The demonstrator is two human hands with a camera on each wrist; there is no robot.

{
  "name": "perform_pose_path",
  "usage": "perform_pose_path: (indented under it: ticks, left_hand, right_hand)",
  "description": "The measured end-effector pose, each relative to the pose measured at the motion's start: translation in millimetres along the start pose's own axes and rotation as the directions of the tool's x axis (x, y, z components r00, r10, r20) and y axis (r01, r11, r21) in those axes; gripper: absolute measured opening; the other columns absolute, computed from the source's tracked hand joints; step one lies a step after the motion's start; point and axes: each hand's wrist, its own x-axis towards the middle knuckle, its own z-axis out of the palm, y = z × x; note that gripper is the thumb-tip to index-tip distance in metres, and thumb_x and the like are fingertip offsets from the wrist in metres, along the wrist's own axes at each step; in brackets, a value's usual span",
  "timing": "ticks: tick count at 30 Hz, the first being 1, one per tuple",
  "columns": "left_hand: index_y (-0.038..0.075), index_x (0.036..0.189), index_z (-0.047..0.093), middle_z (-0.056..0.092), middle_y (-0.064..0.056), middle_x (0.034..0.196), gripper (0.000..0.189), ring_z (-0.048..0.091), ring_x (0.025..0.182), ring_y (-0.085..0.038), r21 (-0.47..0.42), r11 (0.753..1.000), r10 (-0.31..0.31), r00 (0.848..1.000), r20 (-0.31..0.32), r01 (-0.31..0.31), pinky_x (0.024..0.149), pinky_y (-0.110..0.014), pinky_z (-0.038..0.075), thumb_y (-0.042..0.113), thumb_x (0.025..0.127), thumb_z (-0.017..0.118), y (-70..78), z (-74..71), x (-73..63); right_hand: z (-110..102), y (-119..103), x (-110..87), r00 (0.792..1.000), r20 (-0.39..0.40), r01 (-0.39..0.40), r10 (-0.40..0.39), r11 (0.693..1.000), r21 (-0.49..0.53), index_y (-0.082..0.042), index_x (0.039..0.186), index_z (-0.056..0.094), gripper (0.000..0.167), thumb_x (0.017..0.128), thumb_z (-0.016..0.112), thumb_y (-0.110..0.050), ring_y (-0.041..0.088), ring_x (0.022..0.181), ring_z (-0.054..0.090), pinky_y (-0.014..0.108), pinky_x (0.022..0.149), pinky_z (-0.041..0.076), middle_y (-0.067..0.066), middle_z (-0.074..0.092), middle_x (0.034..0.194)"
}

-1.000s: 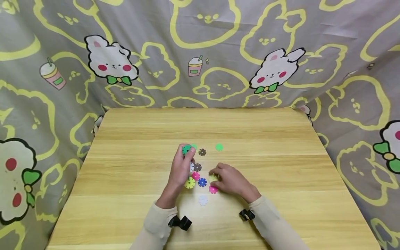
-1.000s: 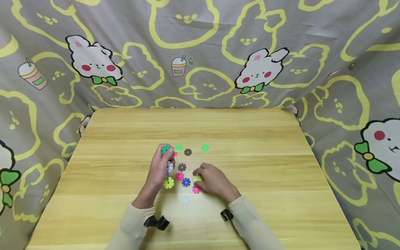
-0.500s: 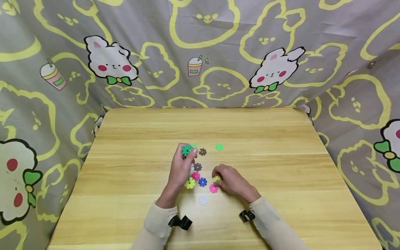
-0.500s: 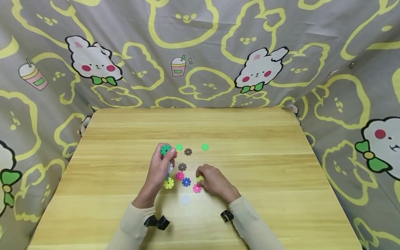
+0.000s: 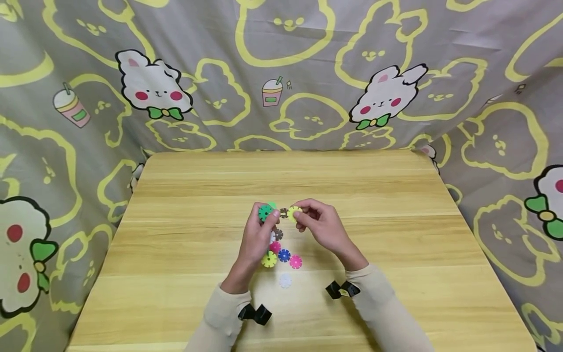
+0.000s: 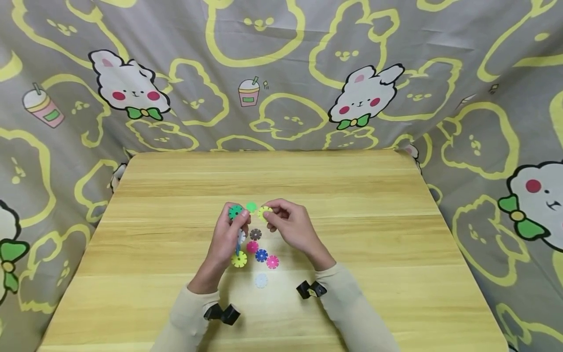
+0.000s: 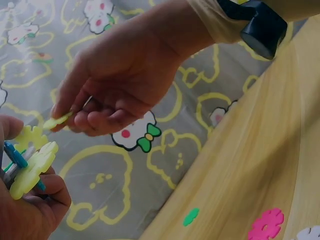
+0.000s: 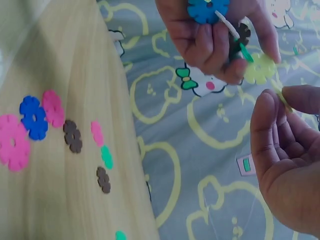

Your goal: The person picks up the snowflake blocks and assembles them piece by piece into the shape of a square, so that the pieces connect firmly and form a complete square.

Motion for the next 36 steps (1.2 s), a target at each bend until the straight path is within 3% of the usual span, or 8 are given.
perform_pose_path:
  ticks: [8,14,19,28,36]
  left_hand:
    - [0.007,0.104,0.049,0.052,-0.003,0.085,0.014,0.050,0.077,-0.026,0.027,1.000,-0.002,1.000,-0.002,0.002,0.070,-0.033,0.047,0.020,0.099,0.053,-0.1,0.4,-1.7]
    - [0.006,0.104,0.048,0.054,-0.004,0.086,0.015,0.052,0.071,-0.019,0.031,1.000,-0.007,1.000,0.026,0.006,0.065,-0.026,0.048,0.019,0.099,0.053,0.0,0.9,-2.3]
    - [0.006,0.104,0.048,0.057,-0.012,0.088,0.015,0.051,0.074,-0.023,0.060,0.998,-0.001,0.999,0.035,-0.002,0.067,-0.024,0.045,0.020,0.101,0.048,-2.1,0.2,-1.6]
    - [0.008,0.113,0.054,0.058,-0.008,0.094,0.025,0.053,0.084,-0.030,0.133,0.989,-0.082,0.994,0.074,0.071,0.075,-0.031,0.044,0.029,0.101,0.047,-0.3,-2.1,-0.6]
    - [0.008,0.110,0.056,0.053,-0.006,0.088,0.016,0.050,0.078,-0.026,0.095,0.995,-0.030,0.996,0.085,0.022,0.071,-0.026,0.044,0.020,0.099,0.052,-2.9,-2.9,-0.7]
  right_hand:
    - [5.1,-3.6,1.1,1.000,0.003,-0.029,0.029,0.999,-0.016,-0.010,0.107,0.069,0.017,0.094,0.064,-0.019,0.016,0.064,0.061,0.029,0.061,0.055,0.011,0.062,0.077]
    - [4.0,-3.3,2.1,0.999,0.032,-0.042,0.043,0.998,-0.040,-0.009,0.109,0.071,0.023,0.094,0.064,-0.024,0.018,0.066,0.059,0.030,0.062,0.053,0.019,0.062,0.078]
    - [4.1,-3.0,3.3,0.999,0.014,-0.038,0.039,0.999,-0.039,-0.011,0.113,0.070,0.024,0.092,0.066,-0.023,0.017,0.066,0.061,0.029,0.062,0.054,0.018,0.064,0.082]
    - [3.7,1.0,3.9,0.999,-0.040,0.002,-0.002,1.000,-0.022,-0.005,0.111,0.069,0.025,0.091,0.068,-0.019,0.014,0.065,0.063,0.026,0.059,0.054,0.019,0.066,0.083]
    - [3.8,5.2,3.6,0.999,-0.033,-0.014,0.013,0.999,-0.033,-0.005,0.111,0.069,0.024,0.091,0.067,-0.020,0.015,0.065,0.064,0.027,0.059,0.055,0.019,0.066,0.082]
